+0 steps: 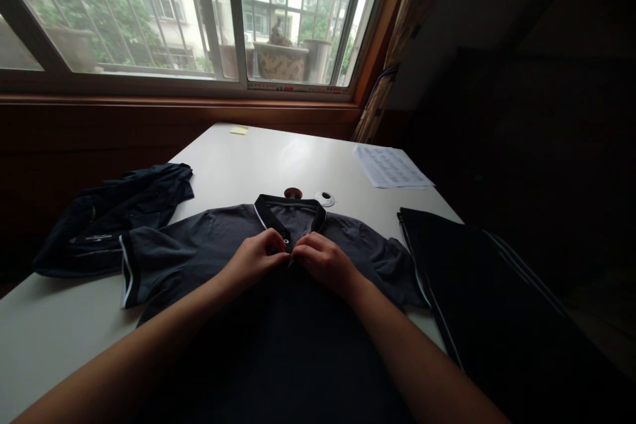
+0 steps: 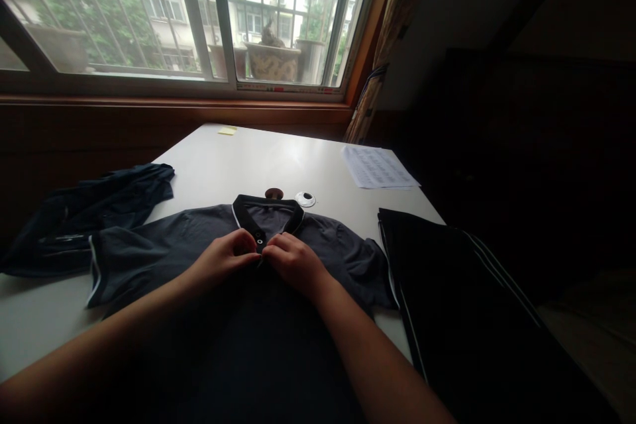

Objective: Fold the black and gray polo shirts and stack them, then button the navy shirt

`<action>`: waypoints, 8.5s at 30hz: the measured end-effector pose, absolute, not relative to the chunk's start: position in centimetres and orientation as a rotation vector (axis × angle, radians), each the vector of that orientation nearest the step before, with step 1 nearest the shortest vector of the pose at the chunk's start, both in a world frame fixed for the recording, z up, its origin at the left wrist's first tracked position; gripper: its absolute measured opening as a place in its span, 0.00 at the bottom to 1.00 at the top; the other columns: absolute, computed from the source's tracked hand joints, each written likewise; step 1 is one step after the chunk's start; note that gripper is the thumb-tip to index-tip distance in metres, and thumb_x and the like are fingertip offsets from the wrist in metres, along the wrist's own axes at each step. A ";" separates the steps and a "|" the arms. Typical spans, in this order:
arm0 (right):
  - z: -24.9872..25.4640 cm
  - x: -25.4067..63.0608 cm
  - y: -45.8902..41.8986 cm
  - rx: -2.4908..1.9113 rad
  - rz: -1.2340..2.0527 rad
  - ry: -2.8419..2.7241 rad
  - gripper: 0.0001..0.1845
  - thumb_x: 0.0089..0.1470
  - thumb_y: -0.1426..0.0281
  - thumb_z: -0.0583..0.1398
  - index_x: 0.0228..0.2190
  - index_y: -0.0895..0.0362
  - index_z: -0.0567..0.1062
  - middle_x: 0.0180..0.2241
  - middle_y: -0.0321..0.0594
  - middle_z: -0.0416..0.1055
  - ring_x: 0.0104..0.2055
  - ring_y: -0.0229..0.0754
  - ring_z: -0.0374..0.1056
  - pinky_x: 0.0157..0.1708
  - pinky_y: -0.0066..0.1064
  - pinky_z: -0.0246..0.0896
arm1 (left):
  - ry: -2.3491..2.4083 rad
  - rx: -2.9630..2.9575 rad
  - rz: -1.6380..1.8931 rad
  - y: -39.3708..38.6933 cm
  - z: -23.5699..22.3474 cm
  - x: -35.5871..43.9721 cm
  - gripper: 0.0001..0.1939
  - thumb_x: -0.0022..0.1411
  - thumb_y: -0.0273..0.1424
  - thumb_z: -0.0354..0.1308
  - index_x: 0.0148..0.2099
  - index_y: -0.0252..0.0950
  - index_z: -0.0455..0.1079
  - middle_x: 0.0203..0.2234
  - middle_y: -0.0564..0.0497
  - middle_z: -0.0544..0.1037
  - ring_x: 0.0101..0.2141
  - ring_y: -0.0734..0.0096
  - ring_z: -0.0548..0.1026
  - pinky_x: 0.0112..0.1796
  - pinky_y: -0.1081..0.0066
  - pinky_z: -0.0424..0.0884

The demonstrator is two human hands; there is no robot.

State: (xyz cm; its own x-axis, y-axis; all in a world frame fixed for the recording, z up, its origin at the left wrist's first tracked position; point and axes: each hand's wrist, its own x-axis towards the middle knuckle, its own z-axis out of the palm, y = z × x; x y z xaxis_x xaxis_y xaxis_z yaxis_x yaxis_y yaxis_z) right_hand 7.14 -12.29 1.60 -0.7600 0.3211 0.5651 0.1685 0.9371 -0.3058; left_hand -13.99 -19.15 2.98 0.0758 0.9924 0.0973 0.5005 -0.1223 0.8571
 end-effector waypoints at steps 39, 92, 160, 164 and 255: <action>1.6 6.9 -12.8 -0.562 0.679 -2.292 0.01 0.61 0.71 0.63 0.35 0.54 0.77 0.34 0.39 0.71 0.36 0.41 0.70 0.38 0.32 0.67 | 1.439 1.700 0.943 -19.1 2.8 -14.0 0.06 0.58 0.33 0.62 0.35 0.37 0.70 0.30 0.52 0.78 0.31 0.69 0.73 0.33 0.71 0.66; 1.4 6.8 -12.9 -0.559 0.608 -2.336 0.04 0.61 0.69 0.63 0.38 0.54 0.77 0.34 0.39 0.71 0.36 0.41 0.70 0.38 0.31 0.68 | 1.494 1.632 0.995 -19.3 2.9 -13.7 0.08 0.58 0.37 0.63 0.35 0.37 0.73 0.30 0.52 0.79 0.32 0.66 0.76 0.34 0.70 0.69; 1.7 7.1 -12.8 -0.700 0.799 -2.292 0.06 0.58 0.77 0.62 0.35 0.54 0.76 0.35 0.37 0.72 0.38 0.40 0.70 0.40 0.31 0.64 | 1.629 2.057 0.846 -19.3 2.7 -14.3 0.04 0.61 0.33 0.62 0.36 0.39 0.71 0.31 0.53 0.77 0.33 0.66 0.72 0.35 0.68 0.64; 1.6 7.1 -12.7 -0.706 0.771 -2.305 0.05 0.58 0.76 0.63 0.35 0.54 0.76 0.35 0.37 0.71 0.37 0.40 0.69 0.39 0.31 0.64 | 1.549 2.140 0.820 -19.2 2.7 -14.4 0.06 0.62 0.36 0.61 0.36 0.40 0.71 0.33 0.52 0.77 0.37 0.63 0.71 0.39 0.65 0.65; 2.1 6.8 -13.9 -0.897 -0.004 -2.451 0.17 0.60 0.73 0.61 0.49 0.47 0.79 0.41 0.44 0.68 0.44 0.51 0.61 0.46 0.43 0.61 | 1.603 2.311 0.870 -18.5 1.5 -14.5 0.08 0.67 0.26 0.55 0.43 0.40 0.75 0.40 0.48 0.76 0.41 0.60 0.71 0.44 0.63 0.69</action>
State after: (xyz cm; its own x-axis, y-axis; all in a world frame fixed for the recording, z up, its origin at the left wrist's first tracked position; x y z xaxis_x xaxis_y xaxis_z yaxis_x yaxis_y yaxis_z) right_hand 6.77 -13.89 2.11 -0.6421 0.6000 0.4771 0.6015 0.7802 -0.1717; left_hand -14.53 -18.46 1.52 0.2396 0.9044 0.3529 0.7886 -0.3934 0.4726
